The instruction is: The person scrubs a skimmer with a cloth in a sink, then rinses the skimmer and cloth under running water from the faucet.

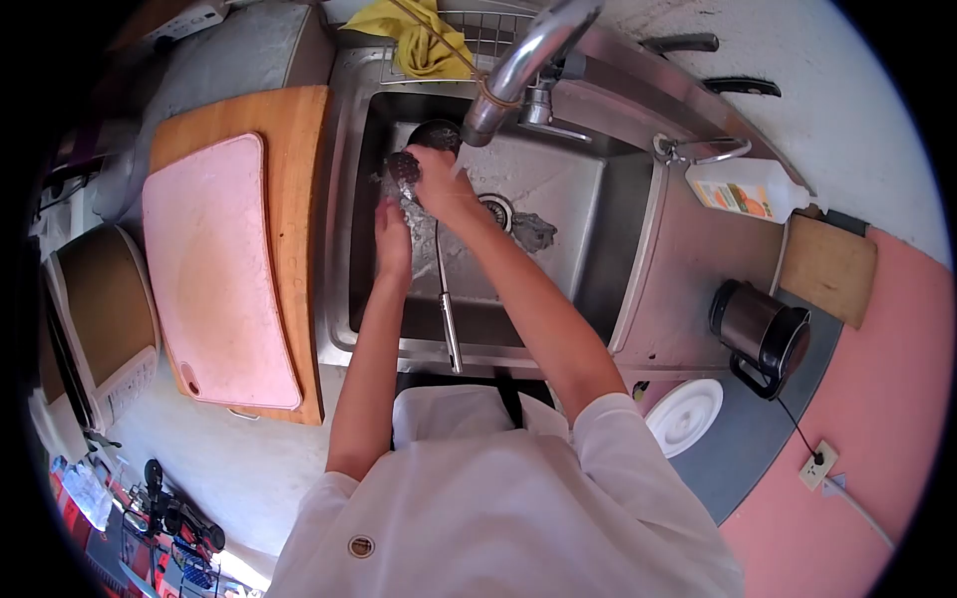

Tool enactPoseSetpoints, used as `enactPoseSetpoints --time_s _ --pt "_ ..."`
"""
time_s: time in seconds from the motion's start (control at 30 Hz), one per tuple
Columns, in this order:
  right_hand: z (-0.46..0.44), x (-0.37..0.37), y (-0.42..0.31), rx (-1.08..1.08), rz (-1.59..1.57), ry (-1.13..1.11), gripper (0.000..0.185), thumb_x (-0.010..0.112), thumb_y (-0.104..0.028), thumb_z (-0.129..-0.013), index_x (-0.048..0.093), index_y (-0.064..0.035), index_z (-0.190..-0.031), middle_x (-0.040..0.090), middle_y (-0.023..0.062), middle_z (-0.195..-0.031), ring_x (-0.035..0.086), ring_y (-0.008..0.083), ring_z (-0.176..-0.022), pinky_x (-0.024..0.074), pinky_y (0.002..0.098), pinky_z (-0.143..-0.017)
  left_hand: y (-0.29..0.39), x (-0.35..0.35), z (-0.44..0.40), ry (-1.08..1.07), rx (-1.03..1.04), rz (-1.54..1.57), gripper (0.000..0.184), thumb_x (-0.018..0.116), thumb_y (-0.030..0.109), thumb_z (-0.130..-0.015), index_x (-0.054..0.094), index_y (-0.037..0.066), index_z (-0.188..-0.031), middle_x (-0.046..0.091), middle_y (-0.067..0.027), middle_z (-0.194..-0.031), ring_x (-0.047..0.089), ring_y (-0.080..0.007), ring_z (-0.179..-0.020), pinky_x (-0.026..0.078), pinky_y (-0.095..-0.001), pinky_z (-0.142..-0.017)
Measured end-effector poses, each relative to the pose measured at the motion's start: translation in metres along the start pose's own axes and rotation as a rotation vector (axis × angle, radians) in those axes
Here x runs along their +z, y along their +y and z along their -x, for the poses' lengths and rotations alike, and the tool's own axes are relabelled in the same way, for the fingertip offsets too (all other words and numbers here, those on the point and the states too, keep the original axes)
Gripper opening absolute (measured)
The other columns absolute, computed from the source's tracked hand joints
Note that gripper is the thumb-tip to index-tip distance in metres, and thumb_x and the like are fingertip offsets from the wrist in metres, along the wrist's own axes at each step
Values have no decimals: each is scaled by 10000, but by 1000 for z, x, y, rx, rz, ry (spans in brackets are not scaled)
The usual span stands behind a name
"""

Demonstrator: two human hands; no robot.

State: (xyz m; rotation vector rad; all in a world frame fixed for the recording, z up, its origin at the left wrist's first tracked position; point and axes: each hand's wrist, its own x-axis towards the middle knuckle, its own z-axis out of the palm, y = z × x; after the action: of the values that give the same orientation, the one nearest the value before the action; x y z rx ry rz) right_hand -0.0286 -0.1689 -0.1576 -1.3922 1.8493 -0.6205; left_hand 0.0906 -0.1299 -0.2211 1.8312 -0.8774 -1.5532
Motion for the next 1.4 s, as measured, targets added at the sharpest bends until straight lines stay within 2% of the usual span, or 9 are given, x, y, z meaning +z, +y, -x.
enactPoseSetpoints --time_s 0.23,0.33,0.57,0.77,0.83,1.0,1.1,1.3,1.4 --pt "14 -30 -4 -95 -100 -38 588 474 90 -747 441 -30 -1322 555 272 -1185 537 392 -1120 432 378 -937 74 54 -15 -396 -276 982 667 340 618 -913 519 42 -1198 587 -90 -1127 530 -225 -1086 377 -351 -980" --pt "21 -36 2 -131 -150 -123 681 492 8 -775 298 -63 -1424 250 221 -1480 438 337 -1260 404 363 -981 89 58 -5 -337 -247 950 544 433 560 -907 544 82 -1141 585 -74 -1077 538 -211 -1039 403 -350 -940" --pt "16 -24 41 -101 -445 -247 594 471 -139 -833 351 -54 -1409 204 178 -1513 128 335 -1415 169 390 -1136 58 49 -13 -457 -280 1008 356 487 342 -949 527 70 -1176 558 -59 -1141 525 -206 -1073 396 -345 -970" --pt "-13 5 21 -181 -187 208 421 428 -269 -944 493 -65 -1306 423 219 -1373 359 396 -1291 285 424 -1074 69 39 -1 -487 -165 853 469 445 383 -971 469 15 -1261 519 -116 -1265 523 -222 -1144 413 -376 -980" --pt "-21 4 12 338 -382 161 397 441 -268 -938 529 -40 -1250 468 230 -1319 413 418 -1229 324 450 -1034 71 37 -2 -523 -146 785 537 399 434 -978 443 -4 -1286 513 -123 -1274 534 -228 -1133 428 -378 -964" --pt "5 18 8 -125 10 717 389 444 -318 -935 595 25 -1038 621 248 -979 575 402 -967 439 425 -870 71 38 -6 -391 -206 728 589 264 496 -990 470 12 -1255 554 -113 -1227 530 -241 -1148 424 -375 -978" --pt "-11 -15 25 268 -388 411 401 497 -339 -916 597 46 -962 637 247 -903 603 385 -891 438 434 -810 73 42 6 -428 -194 769 544 268 466 -994 478 36 -1253 556 -99 -1237 511 -236 -1177 395 -385 -998" --pt "3 -24 30 306 -559 680 399 498 -290 -910 581 52 -722 566 187 -619 527 263 -571 417 392 -615 81 43 27 -483 -88 717 440 373 334 -951 458 22 -1248 530 -125 -1251 519 -241 -1144 352 -394 -1023" --pt "12 -22 41 383 -616 679 448 500 -291 -921 545 62 -649 489 130 -516 422 170 -514 389 387 -562 72 49 18 -274 193 201 296 464 277 -923 593 20 -989 645 -113 -912 599 -247 -803 474 -380 -812"
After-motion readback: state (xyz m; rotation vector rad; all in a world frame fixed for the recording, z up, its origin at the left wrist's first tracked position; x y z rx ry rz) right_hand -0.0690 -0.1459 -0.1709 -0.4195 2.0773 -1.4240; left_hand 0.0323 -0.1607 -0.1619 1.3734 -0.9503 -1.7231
